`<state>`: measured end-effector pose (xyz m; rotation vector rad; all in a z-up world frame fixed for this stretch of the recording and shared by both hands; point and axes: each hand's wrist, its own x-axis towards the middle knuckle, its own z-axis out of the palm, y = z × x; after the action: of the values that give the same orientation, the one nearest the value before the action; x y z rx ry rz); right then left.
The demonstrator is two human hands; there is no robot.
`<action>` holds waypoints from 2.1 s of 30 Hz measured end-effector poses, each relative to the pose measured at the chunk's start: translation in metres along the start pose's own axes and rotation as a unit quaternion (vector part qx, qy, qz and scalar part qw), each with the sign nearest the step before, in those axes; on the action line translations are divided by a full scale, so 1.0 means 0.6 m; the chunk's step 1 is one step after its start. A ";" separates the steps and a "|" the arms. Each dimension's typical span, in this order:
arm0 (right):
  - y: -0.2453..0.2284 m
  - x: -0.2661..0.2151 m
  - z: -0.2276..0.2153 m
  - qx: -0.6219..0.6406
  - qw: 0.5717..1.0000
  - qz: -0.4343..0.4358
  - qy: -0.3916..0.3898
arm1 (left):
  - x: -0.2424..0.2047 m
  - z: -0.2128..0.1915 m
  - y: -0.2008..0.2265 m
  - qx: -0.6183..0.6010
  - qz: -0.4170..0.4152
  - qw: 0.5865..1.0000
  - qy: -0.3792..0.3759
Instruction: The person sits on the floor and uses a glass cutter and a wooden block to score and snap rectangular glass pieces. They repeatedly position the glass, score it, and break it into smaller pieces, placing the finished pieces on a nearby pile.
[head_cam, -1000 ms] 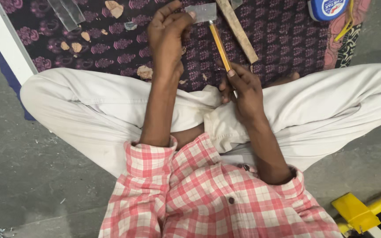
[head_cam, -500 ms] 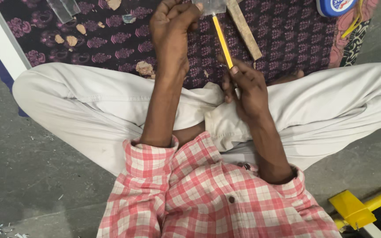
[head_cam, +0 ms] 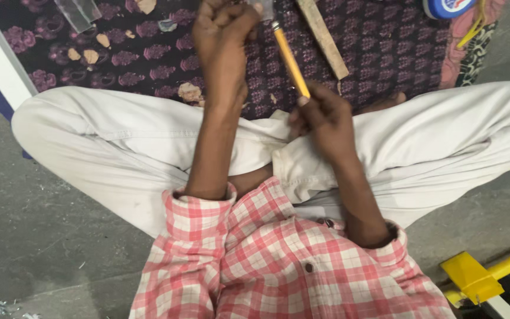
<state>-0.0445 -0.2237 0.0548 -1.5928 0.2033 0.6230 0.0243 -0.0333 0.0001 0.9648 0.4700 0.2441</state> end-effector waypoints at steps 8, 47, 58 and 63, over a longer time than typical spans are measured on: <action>-0.102 0.133 -0.144 -0.382 0.822 -0.380 0.183 | -0.031 -0.042 0.024 0.060 -0.021 0.998 0.009; -0.092 0.274 -0.179 -0.273 0.892 -0.354 0.068 | 0.113 -0.302 0.169 0.452 0.284 0.815 0.224; -0.097 0.252 -0.155 -0.259 0.907 -0.320 0.089 | 0.104 -0.214 0.146 0.722 0.264 0.591 0.243; -0.105 0.241 -0.152 -0.299 0.889 -0.331 0.100 | 0.116 -0.240 0.130 0.695 0.277 0.613 0.252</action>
<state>0.1306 -0.2695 0.0366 -2.1639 -0.4195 -0.0375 0.0157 0.1426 -0.0231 2.6555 0.8956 0.7830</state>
